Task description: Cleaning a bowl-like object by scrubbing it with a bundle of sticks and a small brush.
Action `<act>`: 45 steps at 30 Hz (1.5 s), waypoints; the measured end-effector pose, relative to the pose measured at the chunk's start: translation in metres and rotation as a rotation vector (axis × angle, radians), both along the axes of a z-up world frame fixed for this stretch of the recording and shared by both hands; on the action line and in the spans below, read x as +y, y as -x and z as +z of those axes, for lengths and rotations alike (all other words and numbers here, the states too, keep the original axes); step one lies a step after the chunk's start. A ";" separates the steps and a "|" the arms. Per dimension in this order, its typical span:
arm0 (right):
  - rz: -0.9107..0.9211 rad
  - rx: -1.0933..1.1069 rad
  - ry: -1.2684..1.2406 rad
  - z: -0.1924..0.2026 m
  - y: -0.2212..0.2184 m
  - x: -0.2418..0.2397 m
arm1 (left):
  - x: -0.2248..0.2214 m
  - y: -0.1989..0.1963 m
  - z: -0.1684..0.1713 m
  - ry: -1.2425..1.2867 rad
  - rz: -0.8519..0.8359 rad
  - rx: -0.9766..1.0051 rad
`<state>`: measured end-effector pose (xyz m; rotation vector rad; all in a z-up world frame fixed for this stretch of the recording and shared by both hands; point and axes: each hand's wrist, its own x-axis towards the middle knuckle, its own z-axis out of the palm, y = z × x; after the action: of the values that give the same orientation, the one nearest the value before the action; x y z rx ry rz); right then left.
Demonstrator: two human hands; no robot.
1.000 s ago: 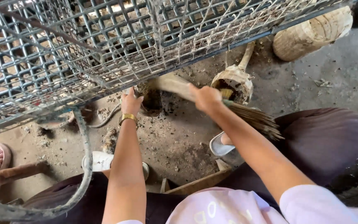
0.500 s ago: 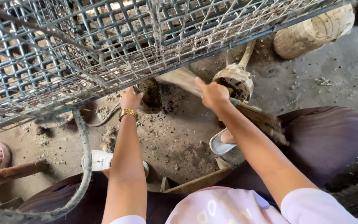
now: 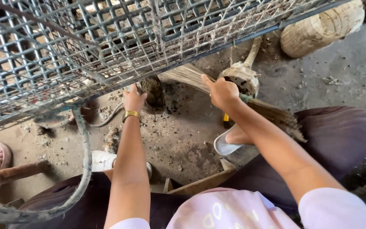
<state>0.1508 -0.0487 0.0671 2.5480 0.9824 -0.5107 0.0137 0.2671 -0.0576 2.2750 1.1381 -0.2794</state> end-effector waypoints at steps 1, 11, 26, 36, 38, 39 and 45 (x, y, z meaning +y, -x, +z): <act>-0.006 -0.007 0.002 0.015 0.013 -0.001 | 0.000 -0.002 0.000 0.002 -0.006 -0.007; 0.190 -0.239 -0.230 -0.043 0.025 0.012 | -0.016 0.013 0.038 0.055 0.012 0.007; 0.248 -0.233 -0.071 0.050 0.059 0.026 | -0.028 0.021 0.005 -0.091 -0.088 0.027; 0.216 -0.239 -0.081 0.036 0.071 0.023 | -0.048 0.037 0.008 -0.186 -0.104 0.006; 0.222 -0.235 -0.082 0.033 0.044 0.021 | -0.054 0.039 0.008 -0.167 -0.082 -0.043; 0.218 -0.226 -0.088 0.030 0.033 0.022 | -0.054 0.043 0.009 -0.155 -0.067 -0.088; 0.186 -0.255 -0.091 0.025 0.074 0.013 | -0.048 0.041 0.003 -0.200 -0.115 -0.037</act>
<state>0.0765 -0.0354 0.0925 2.4873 1.1518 -0.0879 -0.0274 0.2189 -0.0550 2.5149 1.0591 -0.1737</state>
